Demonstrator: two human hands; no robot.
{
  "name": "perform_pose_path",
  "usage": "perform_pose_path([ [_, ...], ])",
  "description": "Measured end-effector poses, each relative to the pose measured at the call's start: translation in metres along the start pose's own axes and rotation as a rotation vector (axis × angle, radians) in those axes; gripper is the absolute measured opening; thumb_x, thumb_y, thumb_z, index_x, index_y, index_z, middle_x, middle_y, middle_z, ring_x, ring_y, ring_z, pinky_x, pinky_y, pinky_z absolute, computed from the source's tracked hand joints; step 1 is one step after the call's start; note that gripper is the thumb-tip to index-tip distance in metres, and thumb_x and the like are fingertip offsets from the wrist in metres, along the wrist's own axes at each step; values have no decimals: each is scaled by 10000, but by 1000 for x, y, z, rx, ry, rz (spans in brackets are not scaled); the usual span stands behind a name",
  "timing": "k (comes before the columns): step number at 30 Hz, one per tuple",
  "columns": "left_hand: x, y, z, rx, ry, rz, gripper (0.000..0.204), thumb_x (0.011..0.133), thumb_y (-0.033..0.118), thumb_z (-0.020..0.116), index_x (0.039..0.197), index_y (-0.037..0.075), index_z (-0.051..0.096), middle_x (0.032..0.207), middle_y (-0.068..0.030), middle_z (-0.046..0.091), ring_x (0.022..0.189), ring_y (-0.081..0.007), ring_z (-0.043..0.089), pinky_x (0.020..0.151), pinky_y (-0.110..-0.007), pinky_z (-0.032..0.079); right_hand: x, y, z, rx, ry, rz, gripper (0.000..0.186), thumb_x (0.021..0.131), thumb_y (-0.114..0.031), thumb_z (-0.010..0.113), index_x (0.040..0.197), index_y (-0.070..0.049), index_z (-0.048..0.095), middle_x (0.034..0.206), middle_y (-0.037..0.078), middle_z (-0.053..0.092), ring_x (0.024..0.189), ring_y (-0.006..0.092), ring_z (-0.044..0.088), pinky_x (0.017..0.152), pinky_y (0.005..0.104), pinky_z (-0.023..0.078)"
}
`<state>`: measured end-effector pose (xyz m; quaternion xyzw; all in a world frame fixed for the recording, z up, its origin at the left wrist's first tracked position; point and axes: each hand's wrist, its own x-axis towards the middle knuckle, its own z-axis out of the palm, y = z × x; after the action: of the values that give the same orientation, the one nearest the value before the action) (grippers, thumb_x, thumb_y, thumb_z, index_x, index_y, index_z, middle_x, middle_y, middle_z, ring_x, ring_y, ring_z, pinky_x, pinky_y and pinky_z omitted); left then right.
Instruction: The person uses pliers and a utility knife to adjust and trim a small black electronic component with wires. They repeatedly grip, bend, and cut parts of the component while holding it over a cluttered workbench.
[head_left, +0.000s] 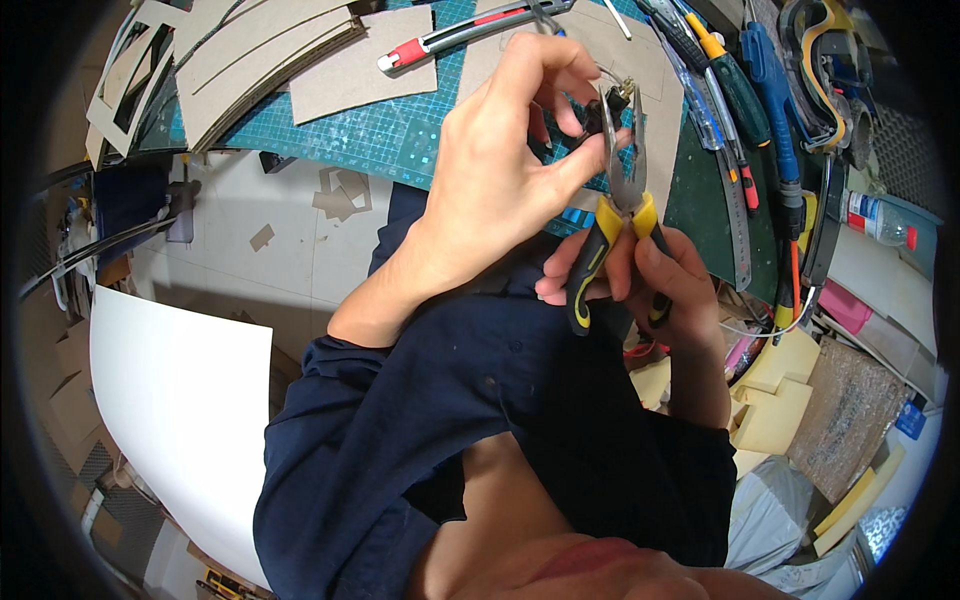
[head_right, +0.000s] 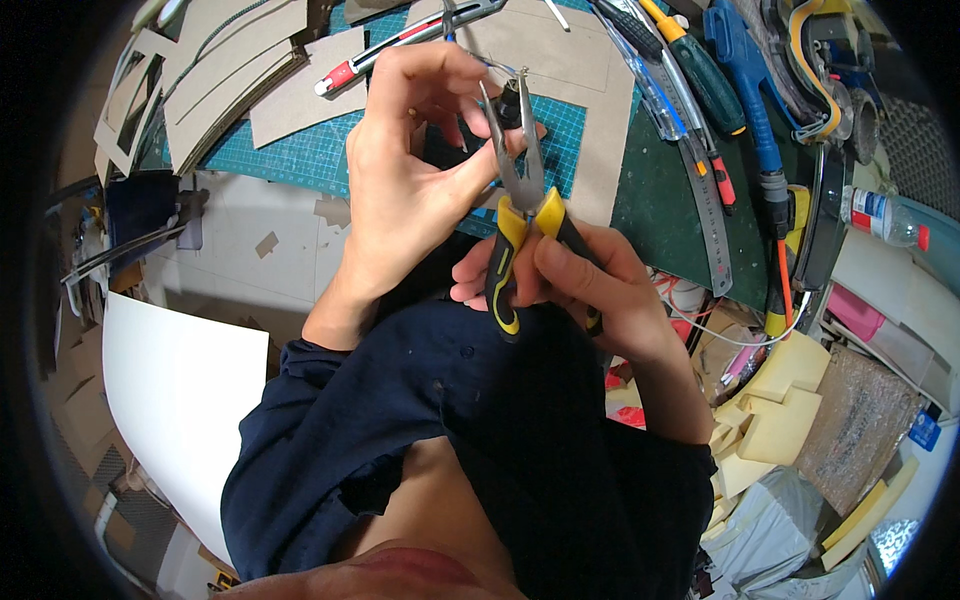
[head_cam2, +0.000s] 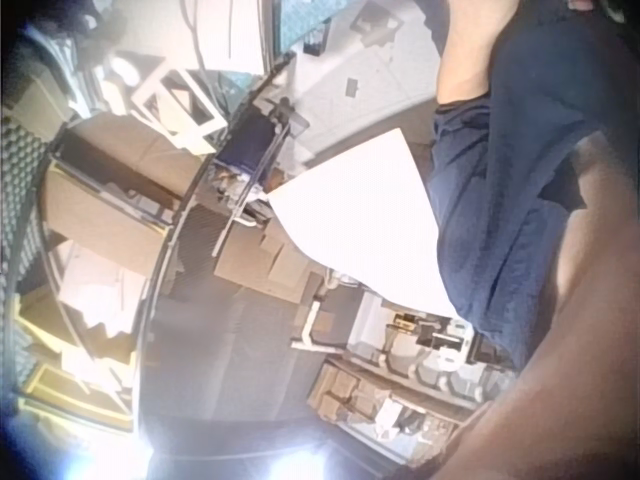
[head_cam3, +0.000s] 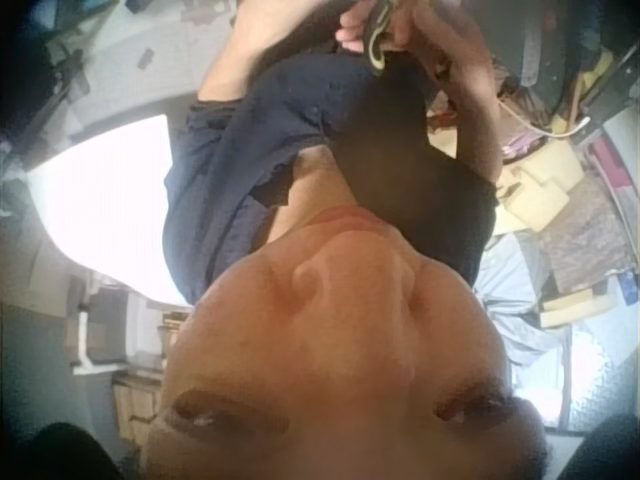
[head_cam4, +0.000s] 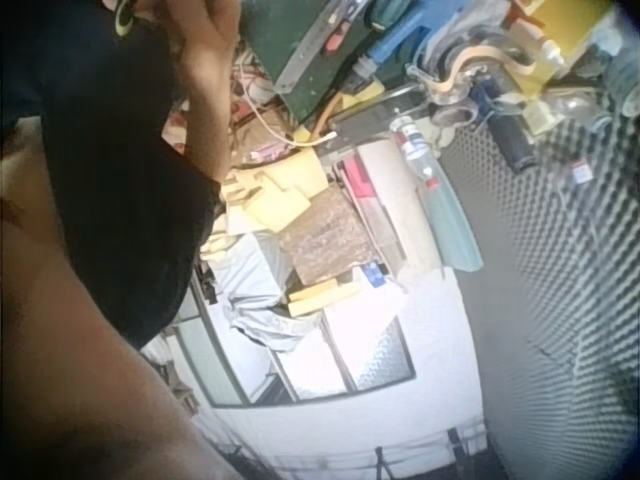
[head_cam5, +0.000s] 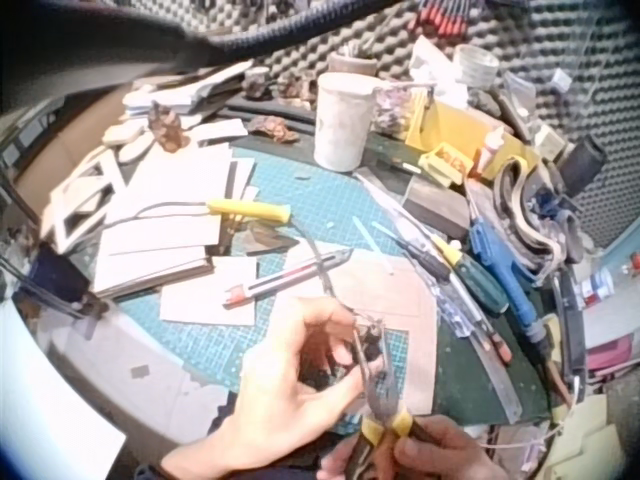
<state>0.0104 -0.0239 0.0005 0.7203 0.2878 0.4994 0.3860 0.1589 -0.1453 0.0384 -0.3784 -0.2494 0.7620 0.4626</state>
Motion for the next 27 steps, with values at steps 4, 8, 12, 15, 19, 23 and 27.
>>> perform_pose_path([
  [4,0,3,-3,9,-68,-46,479,765,30,810,1194,88,607,943,-37,675,736,-80,616,650,-205,515,2,3,-14,23,-99,-51,376,1052,-274,452,930,65,562,1163,299,611,1074,358,658,973,448,528],
  [8,0,-2,-3,40,-73,11,471,785,32,797,1211,92,606,965,-44,683,754,-94,625,659,-208,523,-1,-2,-8,13,-25,-35,371,1047,-249,453,1045,107,558,1135,282,624,1063,355,662,963,439,536],
  [12,-1,0,0,19,-56,12,430,802,34,794,1190,81,615,1006,-54,687,805,-111,646,679,-224,544,-8,-2,-1,28,69,-24,397,1044,-238,454,1157,132,542,1128,259,634,1065,332,663,979,432,527],
  [15,-1,2,-1,62,-73,29,405,818,32,786,1182,68,612,1039,-59,682,838,-124,656,712,-243,564,-13,-2,-1,-24,117,-32,401,1045,-237,454,1190,125,543,1127,239,639,1067,302,665,995,420,514],
  [19,0,-1,0,37,-64,35,354,832,27,773,1144,53,609,1076,-57,670,893,-143,668,742,-273,580,-16,3,-2,-51,138,-90,393,1048,-237,457,1209,110,550,1117,209,648,1060,267,664,996,397,506],
  [23,1,0,0,17,-76,15,311,842,17,760,1107,42,598,1089,-65,664,955,-155,674,757,-293,587,-17,4,-2,-100,130,-94,379,1052,-241,465,1208,90,561,1106,175,652,1051,235,660,984,370,505],
  [27,0,0,1,3,-80,16,292,855,0,740,1099,30,583,1095,-81,664,981,-167,677,773,-302,590,-16,4,-5,-169,115,-95,361,1054,-239,468,1200,74,574,1098,148,652,1037,209,658,966,348,508],
])
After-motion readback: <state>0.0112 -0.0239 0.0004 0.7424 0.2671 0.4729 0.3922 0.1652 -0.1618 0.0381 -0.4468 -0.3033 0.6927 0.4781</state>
